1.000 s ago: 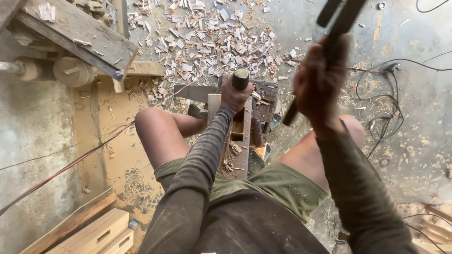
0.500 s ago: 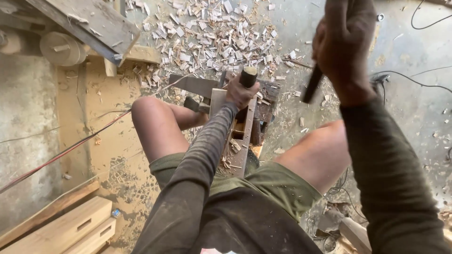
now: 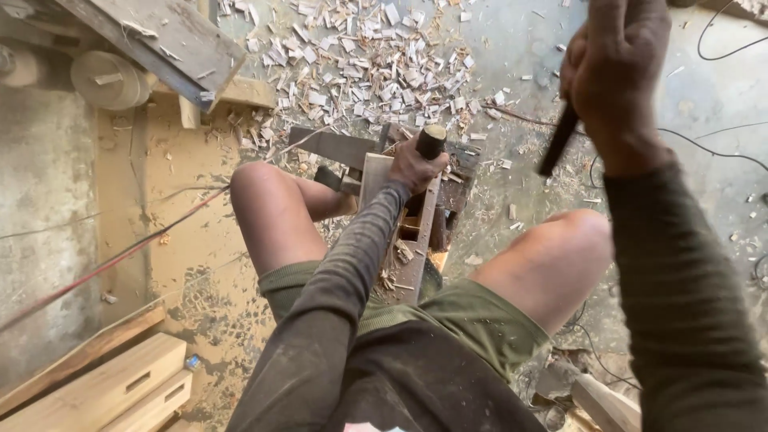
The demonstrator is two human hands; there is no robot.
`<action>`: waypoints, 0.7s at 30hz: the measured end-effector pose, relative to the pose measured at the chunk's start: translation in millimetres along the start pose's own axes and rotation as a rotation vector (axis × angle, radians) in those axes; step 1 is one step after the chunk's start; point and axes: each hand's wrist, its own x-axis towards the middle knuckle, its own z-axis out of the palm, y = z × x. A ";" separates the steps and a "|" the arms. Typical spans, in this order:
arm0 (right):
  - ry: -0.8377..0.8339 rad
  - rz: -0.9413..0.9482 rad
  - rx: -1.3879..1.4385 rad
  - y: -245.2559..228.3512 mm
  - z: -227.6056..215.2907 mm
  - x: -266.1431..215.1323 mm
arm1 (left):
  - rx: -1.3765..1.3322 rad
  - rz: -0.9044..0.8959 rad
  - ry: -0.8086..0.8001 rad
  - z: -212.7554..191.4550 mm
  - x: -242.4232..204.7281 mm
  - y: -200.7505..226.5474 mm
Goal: Chiseling and hammering a wooden furniture frame to refine a slot or groove.
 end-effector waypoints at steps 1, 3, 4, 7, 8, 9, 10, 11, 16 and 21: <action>0.054 -0.078 -0.157 43.4 25.8 7.7 | -0.005 -0.004 0.001 3.0 -3.4 -1.5; 0.170 -0.240 -0.463 102.2 59.0 36.2 | 0.031 -0.016 -0.008 3.7 -3.9 -2.2; 0.175 -0.240 -0.464 54.1 44.5 9.7 | 0.031 -0.010 -0.010 4.8 -7.6 1.2; -0.613 0.310 -0.408 -49.2 32.3 -53.2 | 0.092 -0.079 -0.072 -1.4 -11.3 5.5; -0.584 0.394 -0.290 -51.5 20.5 -49.9 | 0.101 -0.084 -0.099 -3.1 -6.9 6.1; -0.554 0.475 -0.170 -53.3 9.4 -46.5 | 0.111 -0.088 -0.126 -4.8 -2.1 5.8; -0.570 0.484 -0.178 -60.7 -6.1 -45.8 | 0.101 -0.106 -0.126 2.0 -10.1 1.2; -0.379 0.368 -0.108 -68.3 -20.4 -44.8 | 0.076 -0.087 -0.104 8.4 -18.8 -3.8; 0.090 0.047 0.302 -32.0 -8.4 -30.3 | 0.072 -0.044 -0.067 7.0 -5.8 -11.5; -0.666 0.377 -0.430 -36.2 38.9 -64.2 | 0.151 -0.017 -0.097 12.7 -10.6 -21.7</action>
